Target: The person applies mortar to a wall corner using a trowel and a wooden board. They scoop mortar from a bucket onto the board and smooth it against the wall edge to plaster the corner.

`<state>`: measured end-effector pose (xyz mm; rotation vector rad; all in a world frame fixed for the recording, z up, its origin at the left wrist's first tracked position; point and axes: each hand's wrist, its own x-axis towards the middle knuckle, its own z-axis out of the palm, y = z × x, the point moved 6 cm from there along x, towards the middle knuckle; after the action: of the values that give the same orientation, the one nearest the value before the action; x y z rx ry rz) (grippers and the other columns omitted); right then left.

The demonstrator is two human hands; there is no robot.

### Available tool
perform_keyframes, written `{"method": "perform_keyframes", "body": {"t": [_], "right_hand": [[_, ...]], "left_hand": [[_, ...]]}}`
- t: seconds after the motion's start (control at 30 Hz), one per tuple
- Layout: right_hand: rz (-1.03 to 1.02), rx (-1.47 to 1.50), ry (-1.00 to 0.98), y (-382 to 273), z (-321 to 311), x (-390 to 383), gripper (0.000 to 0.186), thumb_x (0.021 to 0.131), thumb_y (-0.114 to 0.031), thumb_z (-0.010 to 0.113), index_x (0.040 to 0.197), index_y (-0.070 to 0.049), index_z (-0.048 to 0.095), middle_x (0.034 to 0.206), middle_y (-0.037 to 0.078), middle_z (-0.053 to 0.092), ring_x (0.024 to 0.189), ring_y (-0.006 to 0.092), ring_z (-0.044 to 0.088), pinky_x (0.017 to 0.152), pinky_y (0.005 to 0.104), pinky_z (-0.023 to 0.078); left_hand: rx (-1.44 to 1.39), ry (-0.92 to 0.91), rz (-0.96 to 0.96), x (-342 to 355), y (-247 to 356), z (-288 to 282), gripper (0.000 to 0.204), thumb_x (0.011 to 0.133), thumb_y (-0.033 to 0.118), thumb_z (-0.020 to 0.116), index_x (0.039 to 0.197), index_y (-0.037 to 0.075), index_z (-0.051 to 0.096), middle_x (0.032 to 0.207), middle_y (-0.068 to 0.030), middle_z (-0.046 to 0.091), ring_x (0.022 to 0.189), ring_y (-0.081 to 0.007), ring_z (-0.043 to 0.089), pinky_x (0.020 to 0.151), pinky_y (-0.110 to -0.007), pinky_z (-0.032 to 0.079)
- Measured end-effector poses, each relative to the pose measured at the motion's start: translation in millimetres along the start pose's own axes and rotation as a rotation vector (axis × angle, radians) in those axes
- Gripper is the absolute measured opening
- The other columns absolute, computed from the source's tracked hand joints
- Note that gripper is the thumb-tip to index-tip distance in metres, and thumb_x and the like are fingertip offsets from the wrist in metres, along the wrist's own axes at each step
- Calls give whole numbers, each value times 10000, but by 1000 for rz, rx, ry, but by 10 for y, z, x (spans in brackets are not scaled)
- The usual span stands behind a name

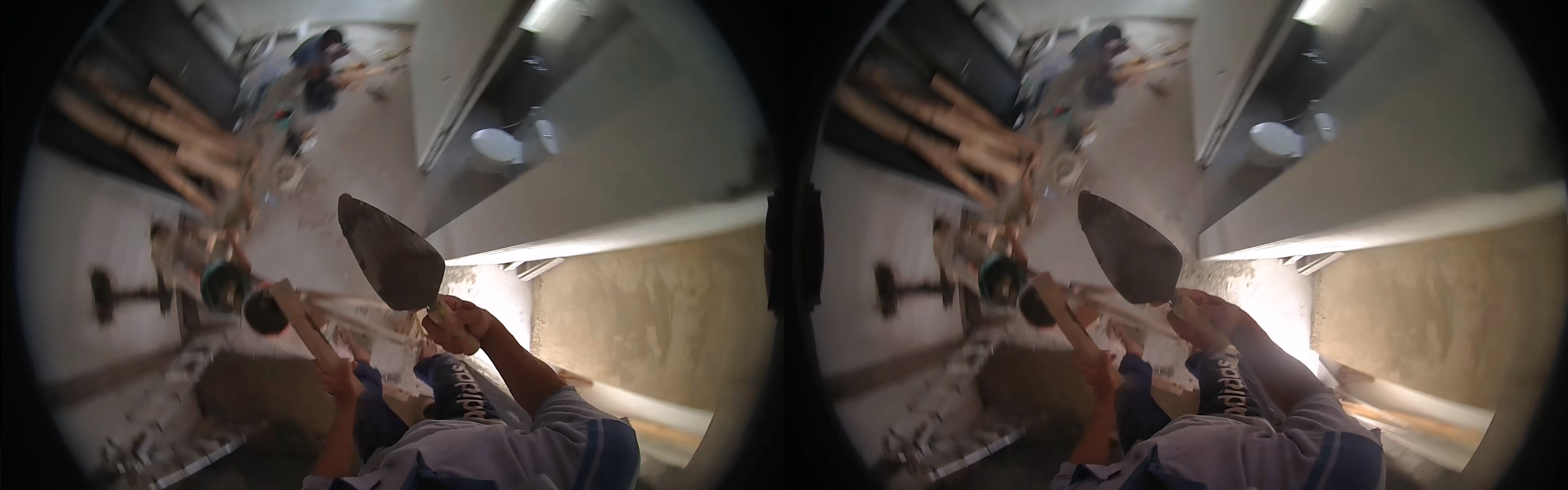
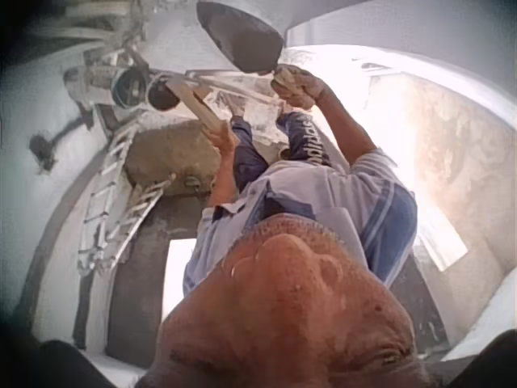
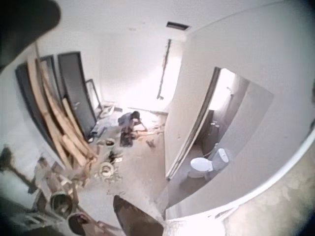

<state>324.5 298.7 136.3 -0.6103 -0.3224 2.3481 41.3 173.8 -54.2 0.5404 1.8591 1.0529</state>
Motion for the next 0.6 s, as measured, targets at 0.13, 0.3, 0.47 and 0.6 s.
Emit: {"method": "perform_keyframes", "body": {"t": [0.13, 0.3, 0.47, 0.6], "right_hand": [[-405, -35, -67, -619, 735, -1359, 555, 894, -218, 619, 1359, -21, 388, 742, 107, 481, 424, 156, 478, 368, 261, 430], [-886, 11, -141, -863, 1213, -2567, 565, 889, -204, 607, 1357, -47, 331, 762, 143, 493, 414, 195, 514, 349, 303, 454], [-1309, -112, 11, -1200, 1536, -3560, 607, 883, -278, 617, 1360, -58, 311, 772, 126, 502, 396, 197, 499, 335, 306, 456], [-1532, -266, 73, -1616, 2044, -3996, 558, 892, -345, 615, 1331, -96, 377, 777, 60, 443, 474, 120, 439, 363, 259, 377]], "left_hand": [[-188, -342, 503, -309, 2314, 1058, 512, 845, 82, 707, 1236, -11, 391, 956, -127, 589, 701, -186, 645, 649, -316, 545], [-458, -778, 597, -1677, 4239, 2272, 679, 838, 14, 701, 1383, 98, 305, 899, -75, 580, 621, -165, 606, 604, -298, 539], [-679, -1031, 905, -3239, 5331, 3080, 627, 909, 52, 638, 1457, 113, 340, 1082, -126, 595, 699, -163, 629, 599, -293, 541], [-585, -1005, 1135, -3790, 5959, 3608, 285, 953, 125, 616, 1199, -17, 640, 1067, -113, 570, 818, -149, 639, 658, -278, 559]]}}
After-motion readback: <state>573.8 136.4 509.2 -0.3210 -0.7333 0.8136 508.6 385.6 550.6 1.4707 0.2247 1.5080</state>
